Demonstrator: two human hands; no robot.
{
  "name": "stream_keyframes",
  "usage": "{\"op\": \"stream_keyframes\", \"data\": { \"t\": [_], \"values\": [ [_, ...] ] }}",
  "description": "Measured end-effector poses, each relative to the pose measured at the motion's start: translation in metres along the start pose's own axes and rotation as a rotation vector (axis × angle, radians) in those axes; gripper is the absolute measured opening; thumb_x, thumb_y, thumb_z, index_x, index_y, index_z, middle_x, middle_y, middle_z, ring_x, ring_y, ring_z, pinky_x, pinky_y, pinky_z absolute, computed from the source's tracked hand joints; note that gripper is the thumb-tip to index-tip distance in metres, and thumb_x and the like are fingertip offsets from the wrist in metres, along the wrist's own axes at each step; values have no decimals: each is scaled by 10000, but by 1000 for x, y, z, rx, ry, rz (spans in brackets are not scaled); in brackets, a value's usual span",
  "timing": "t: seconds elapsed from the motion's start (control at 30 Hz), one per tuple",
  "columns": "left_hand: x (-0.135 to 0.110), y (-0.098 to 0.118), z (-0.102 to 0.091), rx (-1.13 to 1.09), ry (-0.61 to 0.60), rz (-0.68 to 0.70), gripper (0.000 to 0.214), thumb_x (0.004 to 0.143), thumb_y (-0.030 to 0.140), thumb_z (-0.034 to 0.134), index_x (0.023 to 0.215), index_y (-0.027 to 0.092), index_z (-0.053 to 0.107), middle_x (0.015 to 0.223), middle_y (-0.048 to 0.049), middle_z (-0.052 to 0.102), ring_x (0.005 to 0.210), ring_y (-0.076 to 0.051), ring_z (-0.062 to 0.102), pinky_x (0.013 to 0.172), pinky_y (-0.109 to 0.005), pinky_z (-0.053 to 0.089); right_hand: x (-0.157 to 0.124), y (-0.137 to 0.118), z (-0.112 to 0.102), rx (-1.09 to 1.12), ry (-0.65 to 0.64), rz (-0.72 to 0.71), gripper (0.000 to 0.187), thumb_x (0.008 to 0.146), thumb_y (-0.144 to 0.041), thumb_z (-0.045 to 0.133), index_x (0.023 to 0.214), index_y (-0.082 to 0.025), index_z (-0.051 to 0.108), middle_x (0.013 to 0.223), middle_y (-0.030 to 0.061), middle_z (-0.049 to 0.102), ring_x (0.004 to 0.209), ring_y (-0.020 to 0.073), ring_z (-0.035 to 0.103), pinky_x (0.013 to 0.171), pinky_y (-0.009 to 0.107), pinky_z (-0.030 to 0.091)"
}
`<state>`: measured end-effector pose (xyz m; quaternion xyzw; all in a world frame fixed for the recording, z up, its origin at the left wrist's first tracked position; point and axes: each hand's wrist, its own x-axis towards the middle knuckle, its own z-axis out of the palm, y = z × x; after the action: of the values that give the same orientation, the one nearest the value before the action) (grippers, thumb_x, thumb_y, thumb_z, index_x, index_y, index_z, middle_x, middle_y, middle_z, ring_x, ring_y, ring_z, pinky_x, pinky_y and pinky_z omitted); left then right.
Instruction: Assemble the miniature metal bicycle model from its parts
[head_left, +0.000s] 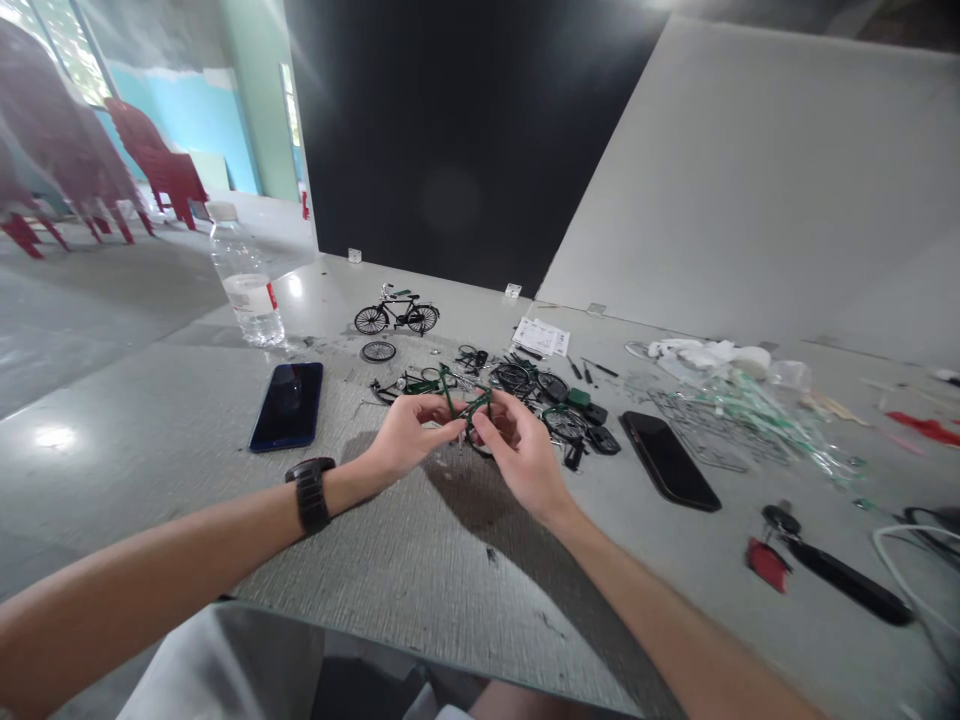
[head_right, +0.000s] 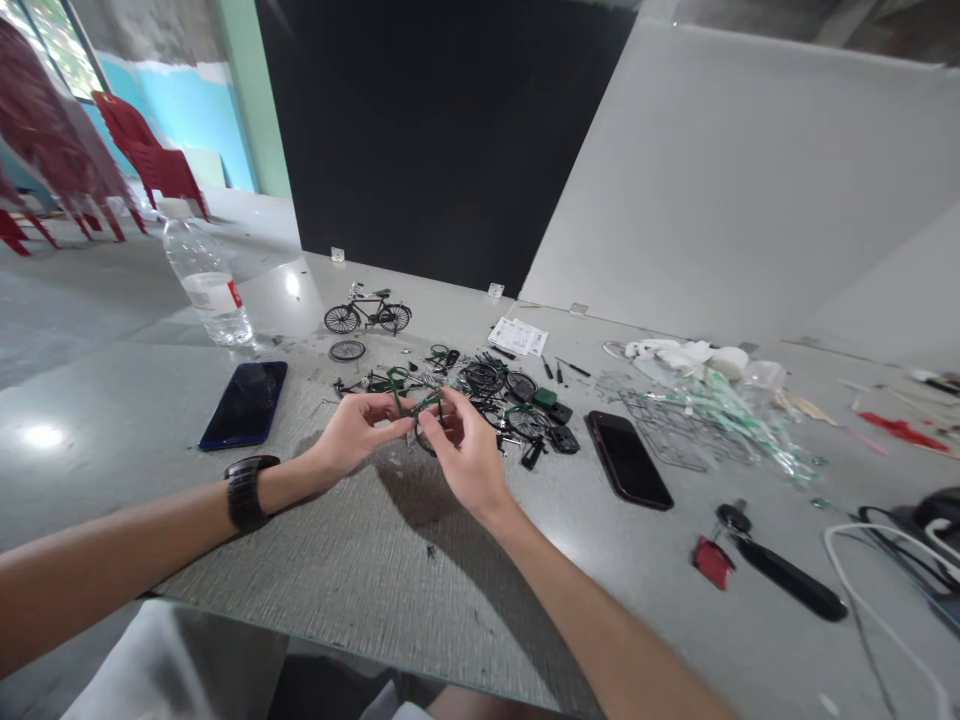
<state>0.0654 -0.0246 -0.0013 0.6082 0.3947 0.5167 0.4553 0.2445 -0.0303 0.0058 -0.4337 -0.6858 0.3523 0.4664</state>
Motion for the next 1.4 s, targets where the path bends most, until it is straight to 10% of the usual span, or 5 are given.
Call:
{"op": "stream_keyframes", "data": {
  "t": [0.27,0.5,0.77,1.4],
  "values": [
    [0,-4,0,4,-17,9,203,784,327,757,690,154,708,877,-69,763,784,-186,675,739,-298,522,1,-7,0,159,-24,98,336,855,-475,718,1053,-211,652,909,56,694,789,201,681,738,333,575],
    [0,-6,-1,-61,16,23,415,730,324,823,1097,173,699,958,-71,751,882,-196,700,779,-307,561,-3,-9,2,381,-26,200,275,807,-451,781,929,-236,659,906,18,665,799,175,666,774,330,587],
    [1,-4,-1,28,55,83,262,748,372,802,796,157,660,742,-27,679,691,-147,645,653,-269,539,-5,-7,9,610,25,241,293,752,-383,844,921,-236,655,881,-9,648,843,153,646,820,325,583],
    [-1,-4,1,-136,-150,-74,279,757,371,819,824,147,668,804,-44,694,731,-136,658,703,-263,524,-3,3,7,505,117,152,284,785,-406,818,922,-243,629,873,-26,652,800,128,608,778,273,499]
  ]
}}
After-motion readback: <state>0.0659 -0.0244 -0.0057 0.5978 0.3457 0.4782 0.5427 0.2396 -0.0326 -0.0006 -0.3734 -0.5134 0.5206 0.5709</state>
